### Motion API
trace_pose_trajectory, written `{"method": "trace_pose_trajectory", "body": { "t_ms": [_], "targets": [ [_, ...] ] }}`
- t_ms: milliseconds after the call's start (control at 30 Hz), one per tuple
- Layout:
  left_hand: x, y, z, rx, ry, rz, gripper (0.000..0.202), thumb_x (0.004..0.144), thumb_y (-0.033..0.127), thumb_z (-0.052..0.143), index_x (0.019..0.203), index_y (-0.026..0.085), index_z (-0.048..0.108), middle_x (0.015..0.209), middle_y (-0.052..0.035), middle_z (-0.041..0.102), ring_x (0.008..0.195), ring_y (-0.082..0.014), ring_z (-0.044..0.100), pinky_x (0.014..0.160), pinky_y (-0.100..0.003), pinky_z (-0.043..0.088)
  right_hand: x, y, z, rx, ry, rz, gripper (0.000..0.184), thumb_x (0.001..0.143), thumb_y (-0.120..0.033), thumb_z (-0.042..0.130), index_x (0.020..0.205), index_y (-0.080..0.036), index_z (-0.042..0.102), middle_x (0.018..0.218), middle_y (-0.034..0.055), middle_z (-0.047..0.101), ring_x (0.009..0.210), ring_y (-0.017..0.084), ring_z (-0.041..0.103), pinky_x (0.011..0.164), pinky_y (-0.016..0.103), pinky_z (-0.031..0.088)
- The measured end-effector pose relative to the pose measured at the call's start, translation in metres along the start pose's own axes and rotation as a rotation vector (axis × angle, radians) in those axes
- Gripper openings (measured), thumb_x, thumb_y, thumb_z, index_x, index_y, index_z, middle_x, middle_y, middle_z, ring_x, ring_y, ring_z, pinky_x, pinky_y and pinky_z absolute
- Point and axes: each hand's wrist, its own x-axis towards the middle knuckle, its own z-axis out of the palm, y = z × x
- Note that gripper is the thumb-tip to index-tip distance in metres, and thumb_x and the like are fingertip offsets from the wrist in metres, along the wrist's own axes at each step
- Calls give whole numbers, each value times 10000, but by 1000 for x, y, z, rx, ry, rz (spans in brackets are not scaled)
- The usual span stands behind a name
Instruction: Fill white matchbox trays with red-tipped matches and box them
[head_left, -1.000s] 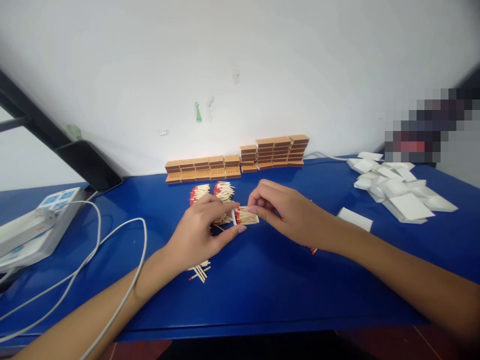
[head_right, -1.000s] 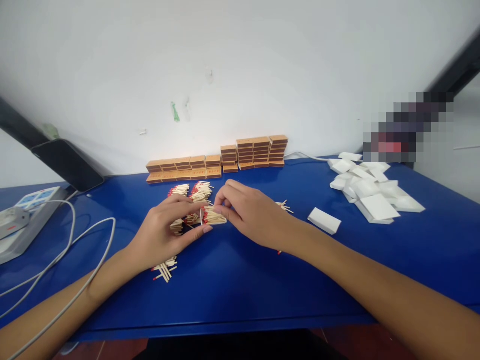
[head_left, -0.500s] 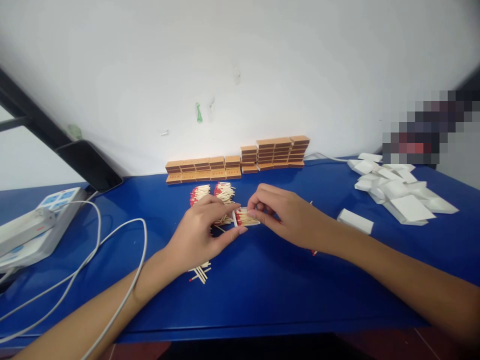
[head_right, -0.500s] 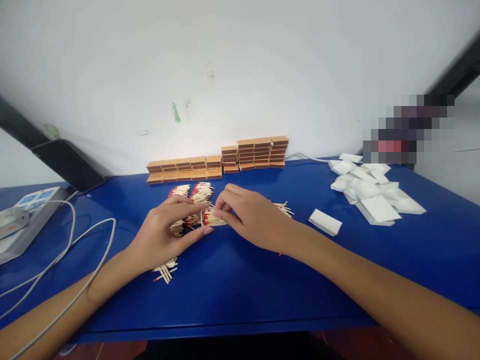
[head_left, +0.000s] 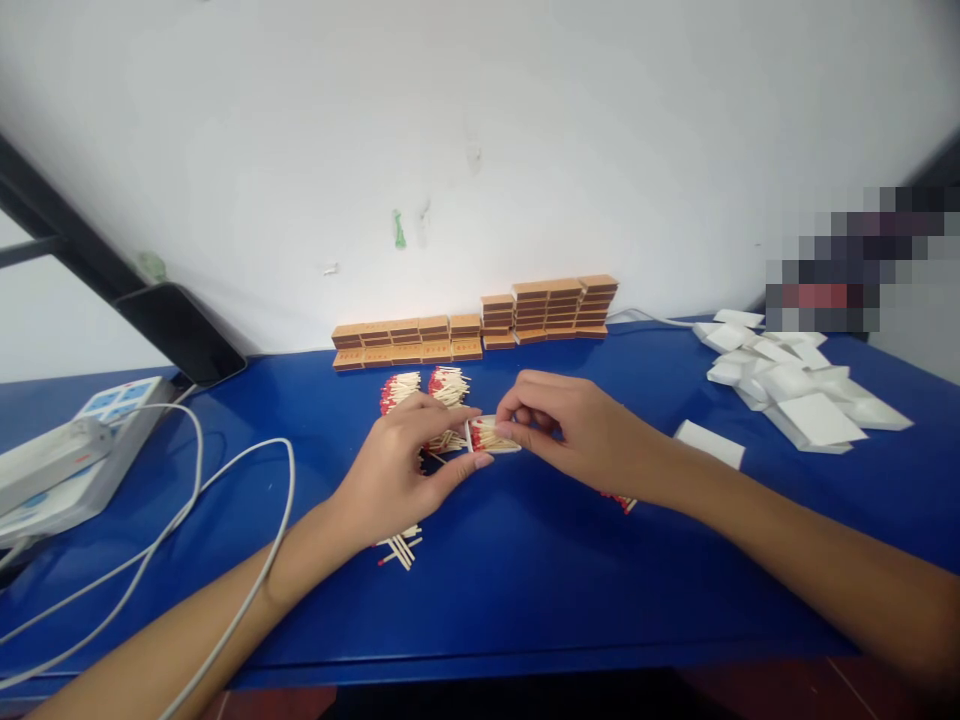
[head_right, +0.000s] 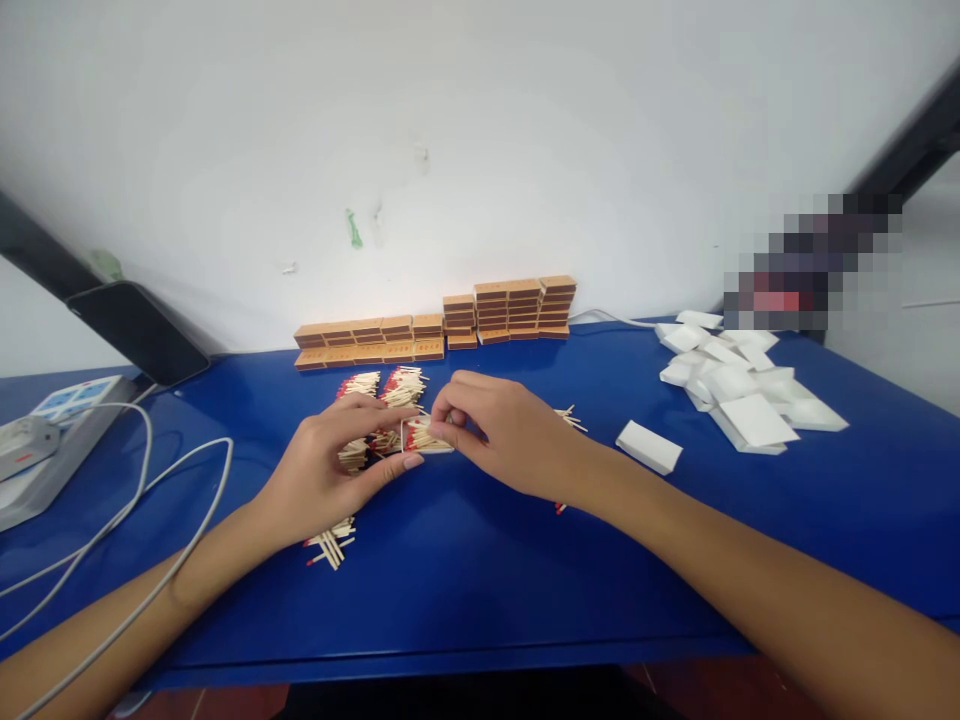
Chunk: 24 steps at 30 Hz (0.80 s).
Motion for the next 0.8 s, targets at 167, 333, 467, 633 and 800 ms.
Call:
{"method": "trace_pose_trajectory", "body": {
  "t_ms": [167, 333, 467, 633, 800],
  "targets": [
    [1, 0, 0, 5, 19, -66, 370, 903, 335, 828, 1242, 197, 773, 1079, -85, 804, 969, -233, 717, 851, -372, 589, 4, 9, -25, -66, 99, 48, 220, 1029, -397, 592, 953, -219, 697, 801, 13, 655, 675, 146, 553, 636, 289, 421],
    [1, -2, -1, 50, 30, -75, 371, 906, 346, 819, 1240, 188, 779, 1008, -95, 789, 915, -237, 703, 806, -375, 582, 1, 55, -70, -196, -221, 301, 227, 928, -428, 628, 887, -224, 720, 763, 30, 704, 671, 172, 602, 624, 307, 438],
    [1, -2, -2, 45, 25, -51, 390, 916, 356, 808, 1254, 167, 770, 1045, -118, 791, 922, -241, 698, 824, -398, 593, -4, 85, -86, -225, -468, 448, 281, 841, -458, 676, 982, -229, 757, 866, 58, 751, 765, 212, 652, 669, 324, 478],
    [1, -4, -2, 46, 27, -47, 389, 916, 351, 806, 1268, 192, 766, 1024, -113, 790, 929, -249, 693, 816, -405, 599, -7, 90, -87, -197, -543, 502, 328, 784, -450, 704, 1008, -216, 754, 888, 71, 751, 793, 237, 662, 682, 345, 494],
    [0, -5, 0, 54, 23, -27, 385, 917, 359, 802, 1258, 186, 768, 1044, -126, 798, 969, -266, 700, 822, -416, 610, -7, 95, -82, -189, -556, 522, 238, 783, -412, 695, 916, -223, 755, 860, 65, 757, 766, 234, 660, 670, 348, 484]
  ]
}}
